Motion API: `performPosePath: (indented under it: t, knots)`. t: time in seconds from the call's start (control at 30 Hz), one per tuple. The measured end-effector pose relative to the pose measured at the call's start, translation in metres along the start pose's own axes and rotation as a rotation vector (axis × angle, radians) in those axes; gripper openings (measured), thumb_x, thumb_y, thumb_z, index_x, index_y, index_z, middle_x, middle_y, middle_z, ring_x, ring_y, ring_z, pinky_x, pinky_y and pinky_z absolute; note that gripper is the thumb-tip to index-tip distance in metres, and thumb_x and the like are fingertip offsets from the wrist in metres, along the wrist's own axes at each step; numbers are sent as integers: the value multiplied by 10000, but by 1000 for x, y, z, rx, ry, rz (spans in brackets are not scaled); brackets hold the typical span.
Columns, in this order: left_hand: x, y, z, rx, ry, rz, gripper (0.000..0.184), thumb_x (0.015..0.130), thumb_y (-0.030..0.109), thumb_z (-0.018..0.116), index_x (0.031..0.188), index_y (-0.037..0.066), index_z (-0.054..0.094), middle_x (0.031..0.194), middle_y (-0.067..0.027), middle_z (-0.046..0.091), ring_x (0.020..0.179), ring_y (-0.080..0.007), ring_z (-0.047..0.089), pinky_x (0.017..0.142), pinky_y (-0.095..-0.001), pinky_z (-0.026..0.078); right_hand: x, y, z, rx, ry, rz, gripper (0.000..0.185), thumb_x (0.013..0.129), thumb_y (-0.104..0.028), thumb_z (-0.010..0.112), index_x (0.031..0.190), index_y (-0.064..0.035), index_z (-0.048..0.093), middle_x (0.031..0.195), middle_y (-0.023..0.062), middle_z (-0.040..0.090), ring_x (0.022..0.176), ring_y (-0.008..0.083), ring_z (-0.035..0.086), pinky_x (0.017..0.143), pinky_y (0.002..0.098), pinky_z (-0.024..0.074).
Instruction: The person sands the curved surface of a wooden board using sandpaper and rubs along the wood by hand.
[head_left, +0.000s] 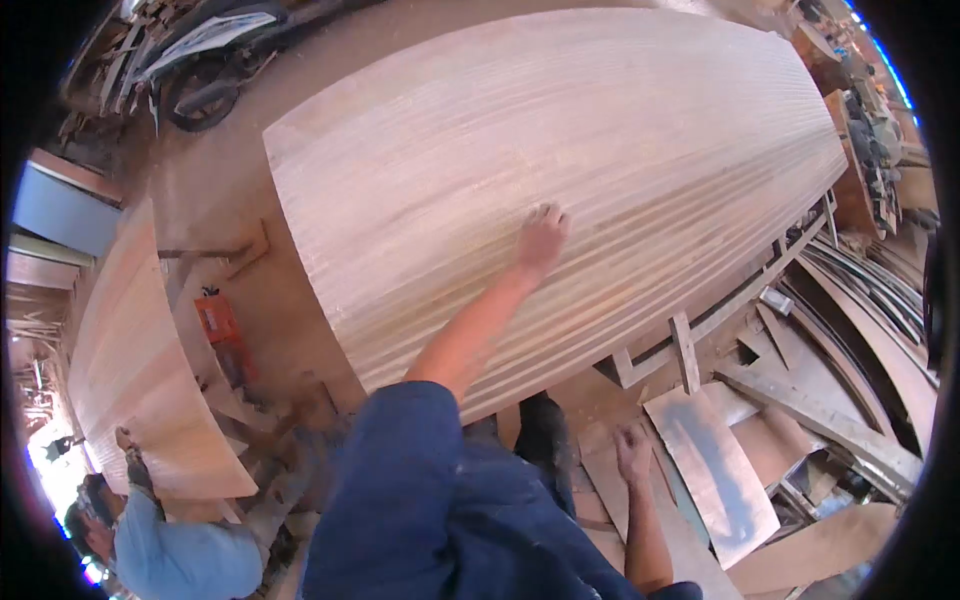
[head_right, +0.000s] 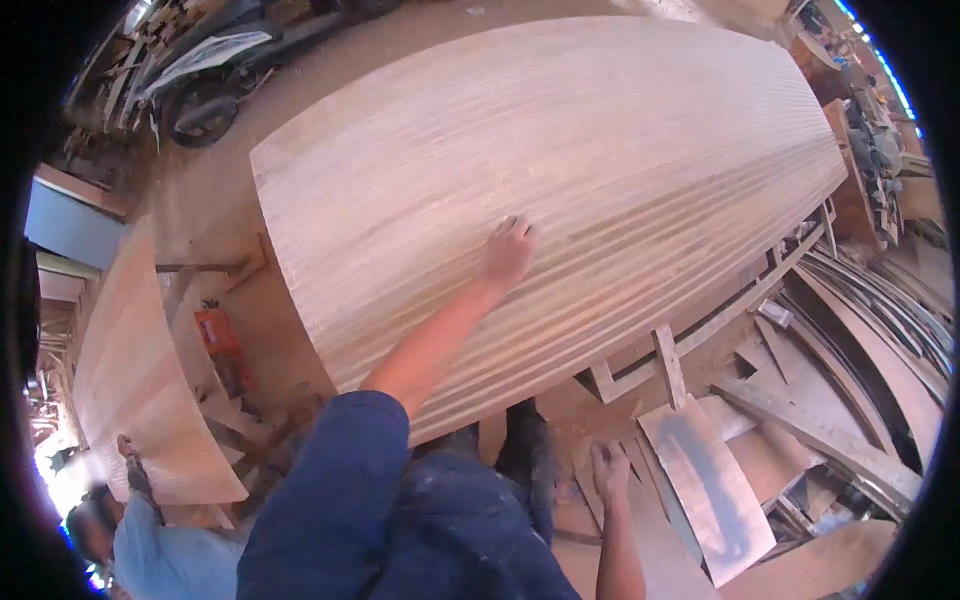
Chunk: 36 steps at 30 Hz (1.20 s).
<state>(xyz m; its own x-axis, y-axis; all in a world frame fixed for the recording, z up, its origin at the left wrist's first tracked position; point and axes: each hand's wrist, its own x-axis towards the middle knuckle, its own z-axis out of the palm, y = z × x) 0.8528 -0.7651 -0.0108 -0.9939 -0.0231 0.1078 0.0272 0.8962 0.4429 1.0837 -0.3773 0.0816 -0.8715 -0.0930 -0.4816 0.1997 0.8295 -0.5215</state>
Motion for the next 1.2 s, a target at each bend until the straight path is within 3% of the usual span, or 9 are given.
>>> performPosePath:
  t: [0.27,0.47,0.5,0.53,0.77,0.87,0.97,1.07,1.2]
  knots:
    - [-161,-91,-55,25,-29,-176,412,826,103,672,1235,152,668,1096,-124,665,1098,-347,622,914,-521,511,185,-14,-95,-71,296,-183,284,910,-152,644,1149,0,663,1017,174,662,975,322,635,876,406,494]
    - [66,33,76,-31,68,-84,377,861,113,640,1236,85,622,1330,-181,574,1246,-365,549,1014,-479,488,260,32,-85,-217,277,-330,379,970,-260,567,1209,33,597,1062,232,625,1010,421,588,870,470,471]
    - [104,60,80,53,248,26,304,802,94,668,1107,83,672,1114,-165,628,986,-368,640,768,-465,564,269,40,-81,-209,217,-357,373,978,-263,552,1192,38,600,1062,250,618,1016,439,579,859,481,470]
    - [116,65,76,60,247,12,304,802,94,668,1107,83,672,1114,-165,628,986,-368,640,768,-465,564,274,46,-79,-203,148,-377,369,985,-266,537,1175,43,602,1063,269,610,1022,458,569,849,492,469]
    - [-52,-29,-8,134,153,-28,207,854,160,718,1057,119,727,994,-111,652,888,-300,664,747,-402,566,280,65,-70,-219,224,-388,422,1010,-317,487,1182,45,617,890,292,646,850,497,613,738,551,469]
    - [-44,-2,-38,-35,76,-297,189,859,147,709,1043,107,728,980,-114,658,911,-300,670,739,-418,573,278,59,-73,-186,205,-379,451,998,-328,511,1232,45,609,898,297,653,830,485,627,722,547,478]
    - [58,32,38,-72,-11,-96,221,939,185,622,1119,73,685,1153,-174,642,996,-349,658,844,-488,557,277,51,-77,-245,135,-249,464,992,-320,524,1253,55,601,895,298,662,835,476,640,737,546,488]
    - [175,105,123,-43,400,-93,207,831,55,637,1037,35,647,1103,-163,615,977,-335,632,790,-465,548,273,42,-78,-132,208,-367,381,964,-264,567,1175,48,618,900,286,666,857,491,628,742,538,494]
    - [153,88,97,1,167,-56,120,844,77,635,950,43,680,1016,-159,639,919,-331,640,757,-458,541,272,51,-78,-79,155,-310,371,963,-276,574,1176,23,624,895,285,663,846,487,634,733,546,489]
